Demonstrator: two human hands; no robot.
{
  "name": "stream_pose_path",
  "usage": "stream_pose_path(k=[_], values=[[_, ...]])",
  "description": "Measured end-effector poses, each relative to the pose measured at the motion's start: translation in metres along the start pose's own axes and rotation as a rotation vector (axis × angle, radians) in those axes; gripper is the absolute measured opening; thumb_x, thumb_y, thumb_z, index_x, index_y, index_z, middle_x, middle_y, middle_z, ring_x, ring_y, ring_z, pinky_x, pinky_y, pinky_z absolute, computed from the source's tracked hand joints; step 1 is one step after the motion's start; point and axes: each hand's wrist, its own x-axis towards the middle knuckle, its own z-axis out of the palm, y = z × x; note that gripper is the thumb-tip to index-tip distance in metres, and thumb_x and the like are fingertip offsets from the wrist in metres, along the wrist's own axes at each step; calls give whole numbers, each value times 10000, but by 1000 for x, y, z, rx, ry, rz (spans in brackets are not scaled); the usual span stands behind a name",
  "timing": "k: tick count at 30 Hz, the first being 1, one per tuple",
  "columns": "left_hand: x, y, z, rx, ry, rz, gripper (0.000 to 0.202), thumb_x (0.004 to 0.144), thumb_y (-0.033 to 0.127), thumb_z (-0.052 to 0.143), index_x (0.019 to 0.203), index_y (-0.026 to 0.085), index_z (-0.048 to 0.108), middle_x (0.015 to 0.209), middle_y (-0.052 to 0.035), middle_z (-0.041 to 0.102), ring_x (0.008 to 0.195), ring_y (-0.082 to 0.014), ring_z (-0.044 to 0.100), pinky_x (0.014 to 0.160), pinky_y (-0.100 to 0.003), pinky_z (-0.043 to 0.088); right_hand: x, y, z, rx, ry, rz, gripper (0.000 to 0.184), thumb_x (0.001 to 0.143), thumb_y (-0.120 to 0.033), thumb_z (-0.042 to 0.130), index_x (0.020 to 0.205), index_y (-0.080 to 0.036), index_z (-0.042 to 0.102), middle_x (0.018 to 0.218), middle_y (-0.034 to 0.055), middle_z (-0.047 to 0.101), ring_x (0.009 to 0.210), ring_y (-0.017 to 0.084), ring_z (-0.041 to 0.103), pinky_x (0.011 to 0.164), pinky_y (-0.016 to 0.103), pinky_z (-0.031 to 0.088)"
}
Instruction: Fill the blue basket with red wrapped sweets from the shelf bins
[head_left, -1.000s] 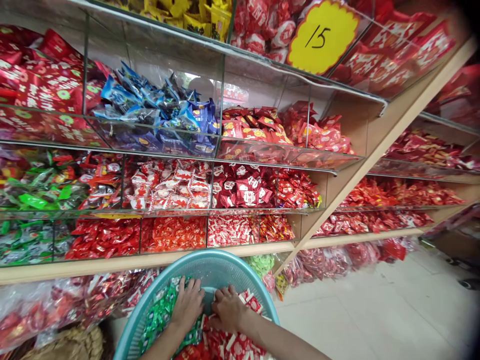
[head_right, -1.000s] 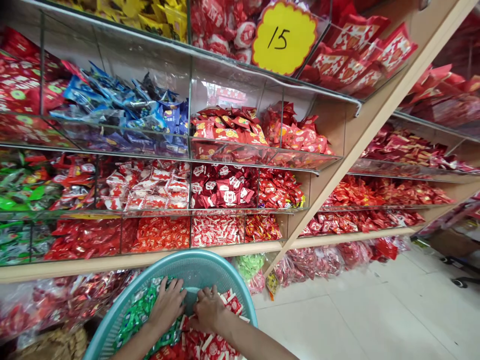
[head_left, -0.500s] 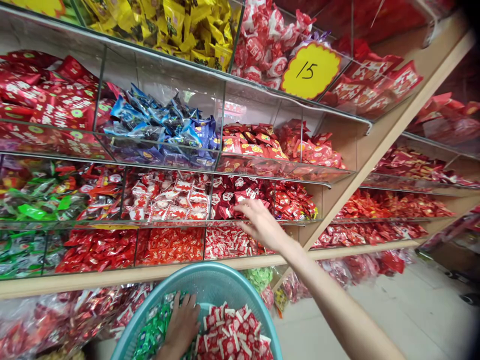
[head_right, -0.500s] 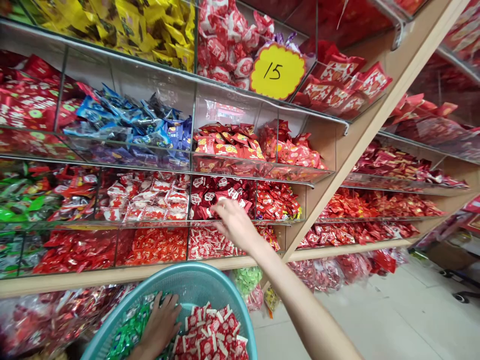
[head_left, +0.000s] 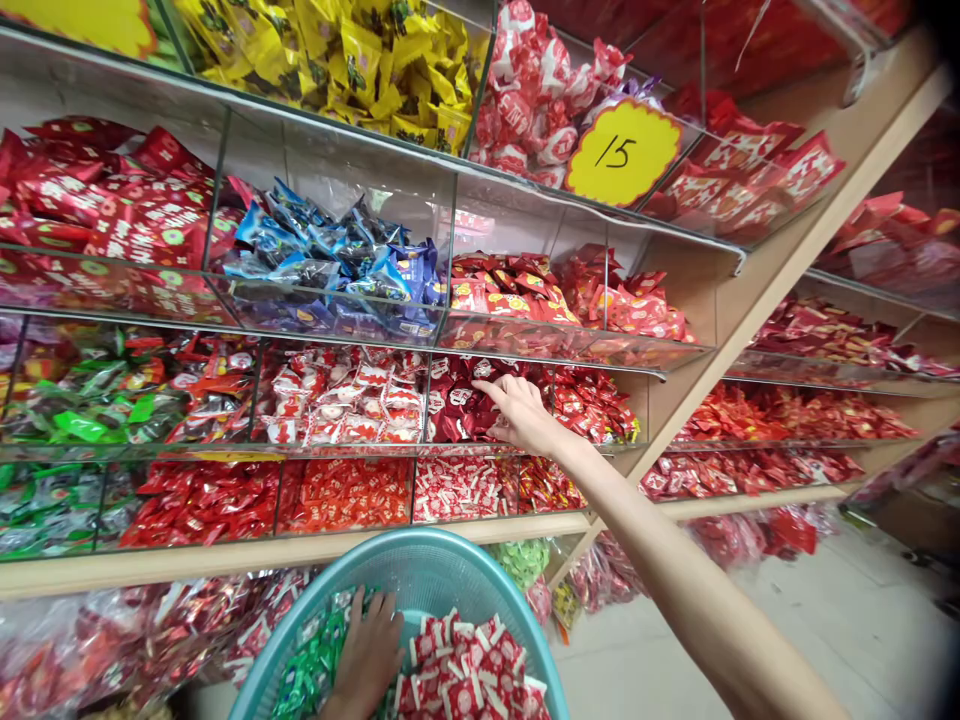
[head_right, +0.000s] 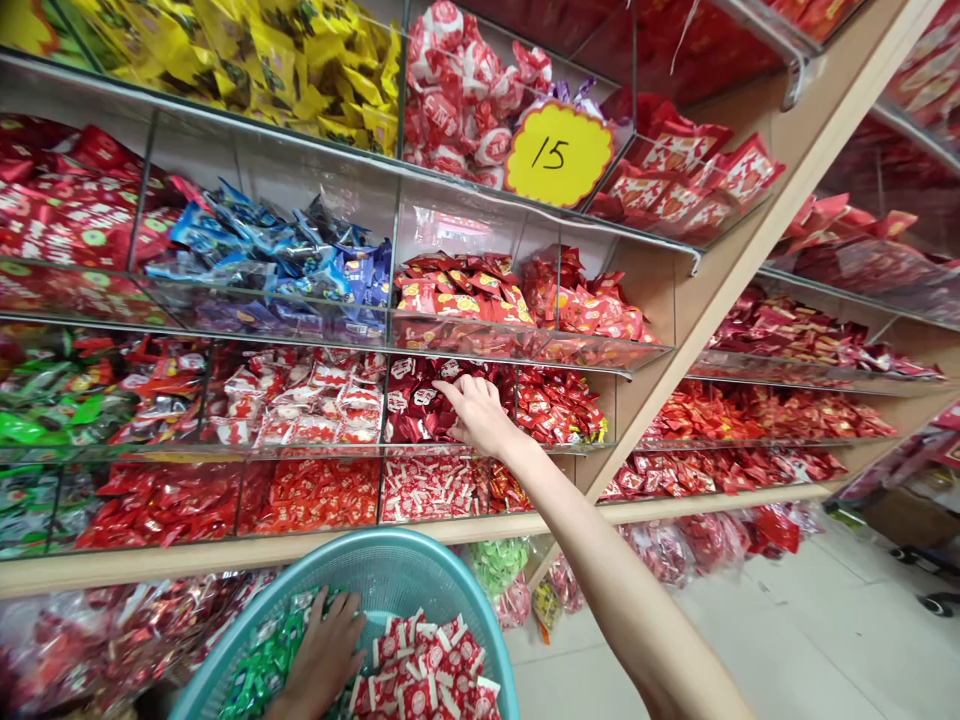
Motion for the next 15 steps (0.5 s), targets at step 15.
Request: stream_pose_path(k=[15], values=[[-1,0,-3,-30,-23,10,333,808,301,513,1094,191,643,1269,-101,572,1230,-280,454,1126,-531,131,-23,4,-11,138,63,-124,240,849,-180,557,1077,-192,482,1045,65,524,977,206,495,832,350,448]])
